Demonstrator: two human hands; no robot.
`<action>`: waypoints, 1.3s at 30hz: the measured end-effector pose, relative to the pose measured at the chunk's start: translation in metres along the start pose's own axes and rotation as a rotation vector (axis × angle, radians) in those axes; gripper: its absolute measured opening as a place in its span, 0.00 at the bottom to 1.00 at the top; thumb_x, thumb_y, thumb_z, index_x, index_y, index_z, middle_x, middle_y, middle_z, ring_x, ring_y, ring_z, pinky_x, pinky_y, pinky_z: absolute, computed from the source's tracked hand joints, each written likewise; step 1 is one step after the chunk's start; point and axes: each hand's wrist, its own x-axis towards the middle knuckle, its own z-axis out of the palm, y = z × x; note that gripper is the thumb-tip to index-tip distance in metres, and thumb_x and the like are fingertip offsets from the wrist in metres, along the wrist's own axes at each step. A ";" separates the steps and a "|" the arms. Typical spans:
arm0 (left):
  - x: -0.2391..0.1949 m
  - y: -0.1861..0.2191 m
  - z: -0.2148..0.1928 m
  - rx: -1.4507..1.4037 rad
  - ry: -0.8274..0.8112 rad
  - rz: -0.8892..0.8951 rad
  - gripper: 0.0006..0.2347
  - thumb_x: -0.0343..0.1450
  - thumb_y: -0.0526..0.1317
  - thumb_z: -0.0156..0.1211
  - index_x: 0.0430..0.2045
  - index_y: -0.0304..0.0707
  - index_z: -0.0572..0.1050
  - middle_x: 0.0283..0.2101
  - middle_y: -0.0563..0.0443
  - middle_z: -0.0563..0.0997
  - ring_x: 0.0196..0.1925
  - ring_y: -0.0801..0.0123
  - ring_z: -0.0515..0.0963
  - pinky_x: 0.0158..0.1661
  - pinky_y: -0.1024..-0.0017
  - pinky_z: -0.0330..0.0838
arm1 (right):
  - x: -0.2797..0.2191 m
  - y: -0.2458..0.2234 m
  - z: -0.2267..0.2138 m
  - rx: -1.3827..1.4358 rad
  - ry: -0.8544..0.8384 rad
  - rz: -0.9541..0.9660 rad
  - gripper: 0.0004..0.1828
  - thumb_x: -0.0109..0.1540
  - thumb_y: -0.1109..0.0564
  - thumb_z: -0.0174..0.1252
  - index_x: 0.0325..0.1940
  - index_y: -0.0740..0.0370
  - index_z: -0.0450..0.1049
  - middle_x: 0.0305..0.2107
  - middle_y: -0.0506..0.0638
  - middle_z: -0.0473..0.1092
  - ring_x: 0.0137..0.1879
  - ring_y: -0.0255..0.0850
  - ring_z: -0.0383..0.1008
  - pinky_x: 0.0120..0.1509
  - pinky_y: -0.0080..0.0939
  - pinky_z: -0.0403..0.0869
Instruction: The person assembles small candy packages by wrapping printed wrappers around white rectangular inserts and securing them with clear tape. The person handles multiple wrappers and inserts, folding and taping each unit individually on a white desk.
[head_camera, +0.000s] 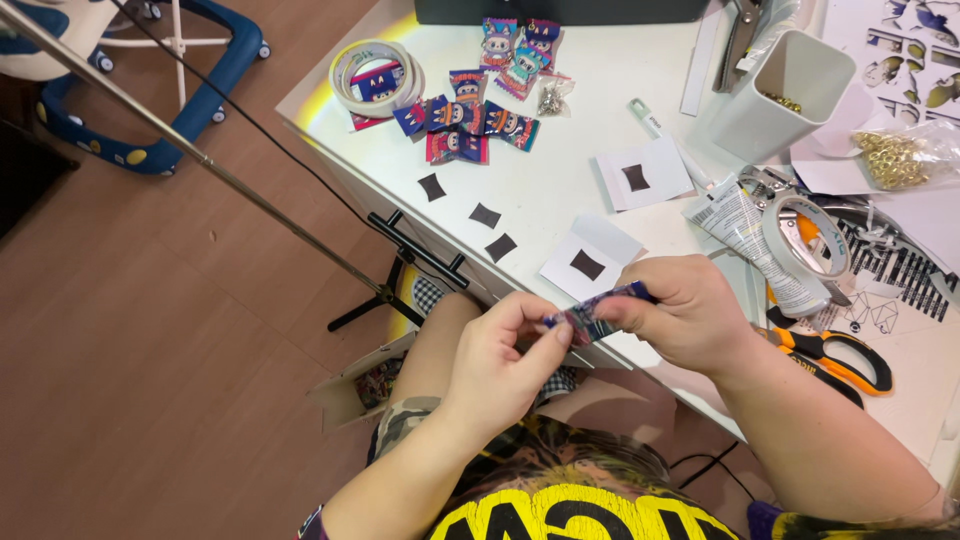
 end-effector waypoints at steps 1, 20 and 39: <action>0.000 0.002 -0.002 0.101 -0.029 0.044 0.06 0.67 0.38 0.71 0.32 0.37 0.82 0.23 0.52 0.84 0.29 0.80 0.77 0.34 0.77 0.76 | 0.003 -0.004 -0.001 -0.011 -0.048 0.010 0.16 0.58 0.53 0.68 0.18 0.57 0.75 0.08 0.44 0.66 0.17 0.29 0.61 0.24 0.29 0.65; 0.001 -0.015 -0.001 -0.038 0.048 -0.088 0.04 0.71 0.32 0.64 0.36 0.31 0.83 0.27 0.49 0.87 0.35 0.79 0.79 0.40 0.76 0.77 | -0.005 0.043 0.008 0.423 -0.011 0.292 0.18 0.64 0.48 0.61 0.42 0.70 0.80 0.20 0.54 0.72 0.26 0.37 0.73 0.28 0.37 0.76; 0.028 -0.078 -0.005 -0.103 0.277 0.030 0.03 0.67 0.33 0.73 0.29 0.34 0.83 0.24 0.52 0.83 0.32 0.81 0.74 0.36 0.79 0.71 | -0.011 0.058 0.072 0.469 0.171 0.223 0.06 0.62 0.66 0.63 0.39 0.74 0.81 0.29 0.55 0.76 0.34 0.35 0.73 0.45 0.38 0.78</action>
